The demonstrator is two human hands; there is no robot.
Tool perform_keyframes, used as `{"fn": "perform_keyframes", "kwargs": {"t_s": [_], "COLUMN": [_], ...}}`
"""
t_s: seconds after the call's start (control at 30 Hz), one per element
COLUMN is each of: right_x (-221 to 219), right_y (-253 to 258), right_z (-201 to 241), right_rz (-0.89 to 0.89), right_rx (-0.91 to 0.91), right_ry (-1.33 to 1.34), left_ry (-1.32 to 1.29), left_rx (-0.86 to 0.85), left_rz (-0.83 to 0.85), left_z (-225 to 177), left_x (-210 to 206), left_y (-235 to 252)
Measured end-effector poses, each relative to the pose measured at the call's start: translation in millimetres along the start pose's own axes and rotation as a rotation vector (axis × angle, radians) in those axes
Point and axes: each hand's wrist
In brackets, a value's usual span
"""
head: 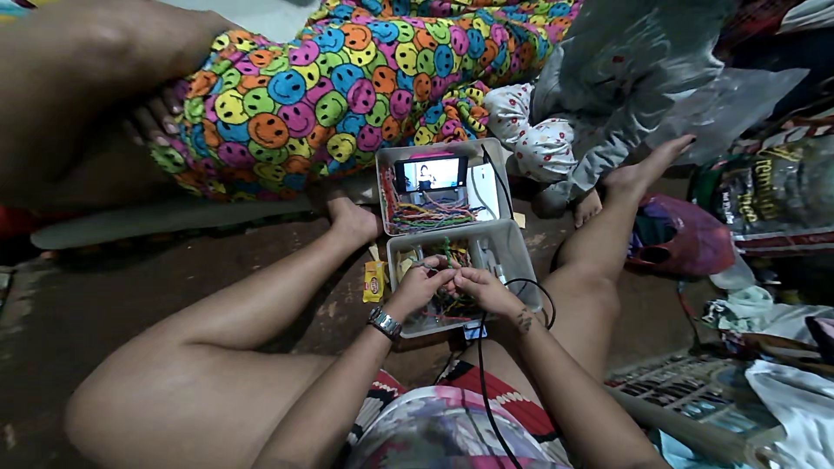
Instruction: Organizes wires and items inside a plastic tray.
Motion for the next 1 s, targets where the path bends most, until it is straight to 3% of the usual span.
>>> {"fn": "perform_keyframes", "kwargs": {"t_s": [0.23,0.43,0.57,0.67,0.93,1.0], "right_x": [2.9,0.7,1.4,4.1,-1.2,0.2], "right_y": [1.7,4.5,3.1,0.3,1.0,1.3], "right_z": [-1.6,-5.2,0.1,5.5,4.7,4.2], "right_rz": [-0.101,-0.144,-0.061,-0.010,-0.085,-0.077], "right_rx": [0.075,0.066,0.014,-0.068,-0.051,-0.044], "right_ry": [-0.306,-0.182,-0.053,-0.120,-0.057,-0.163], "left_ry": [0.079,0.028,0.059,0.032,0.029,0.060], "left_rx": [-0.001,0.054,0.085,0.062,0.033,0.037], "left_rz": [-0.029,-0.050,-0.050,-0.064,-0.020,-0.037], "left_z": [4.5,3.3,-2.2,-2.7,0.0,-0.7], "left_x": [0.4,-5.6,-3.0,0.4,2.8,2.5], "left_y": [0.8,2.0,1.1,1.5,-0.3,-0.7]}}
Point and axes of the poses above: each hand's wrist, its own y-axis towards the middle knuckle, its own x-axis out of the back of the hand, z = x × y, and after that the axes turned 4 degrees about z, right-handed
